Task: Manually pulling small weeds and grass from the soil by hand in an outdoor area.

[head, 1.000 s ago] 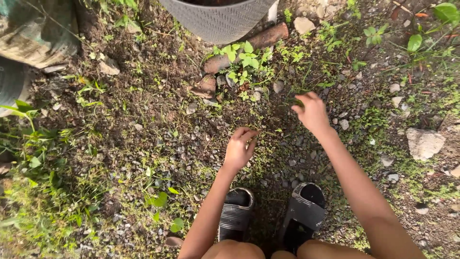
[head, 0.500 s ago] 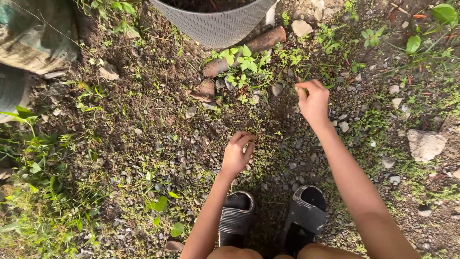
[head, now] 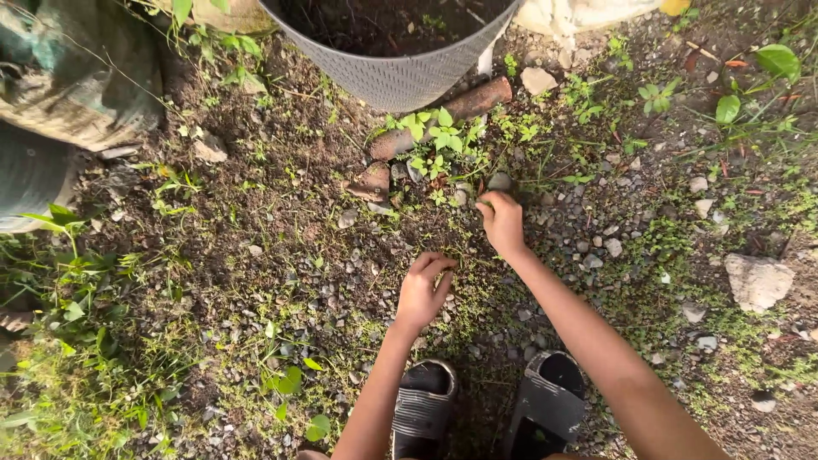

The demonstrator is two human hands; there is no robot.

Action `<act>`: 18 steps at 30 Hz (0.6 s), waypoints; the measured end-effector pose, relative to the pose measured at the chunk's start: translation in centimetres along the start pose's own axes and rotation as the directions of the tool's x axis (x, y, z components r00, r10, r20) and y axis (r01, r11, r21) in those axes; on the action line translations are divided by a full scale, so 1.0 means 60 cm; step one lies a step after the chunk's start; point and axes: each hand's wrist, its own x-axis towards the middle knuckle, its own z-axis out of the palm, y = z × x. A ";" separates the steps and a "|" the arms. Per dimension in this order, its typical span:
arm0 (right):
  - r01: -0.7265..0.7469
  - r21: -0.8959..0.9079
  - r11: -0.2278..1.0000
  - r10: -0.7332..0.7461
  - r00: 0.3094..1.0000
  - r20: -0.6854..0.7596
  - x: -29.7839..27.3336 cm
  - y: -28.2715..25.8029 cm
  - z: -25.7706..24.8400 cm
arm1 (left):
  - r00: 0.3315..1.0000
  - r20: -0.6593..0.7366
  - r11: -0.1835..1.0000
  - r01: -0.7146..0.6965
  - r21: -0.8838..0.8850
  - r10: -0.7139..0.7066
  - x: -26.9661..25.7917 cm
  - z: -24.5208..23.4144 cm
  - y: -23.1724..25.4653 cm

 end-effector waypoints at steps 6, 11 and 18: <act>-0.216 0.321 0.922 0.295 0.929 -0.222 0.024 -0.014 -0.049 | 1.000 -0.007 1.000 -0.012 -0.007 0.012 0.007 0.013 -0.011; -0.114 -0.036 0.993 0.111 0.991 -0.073 0.065 -0.041 -0.088 | 0.999 0.008 0.999 -0.031 -0.013 0.032 0.003 0.015 -0.004; -0.037 -0.390 0.920 0.120 0.974 0.190 0.144 -0.006 -0.009 | 0.999 -0.030 0.999 -0.015 -0.028 0.014 0.002 -0.002 0.009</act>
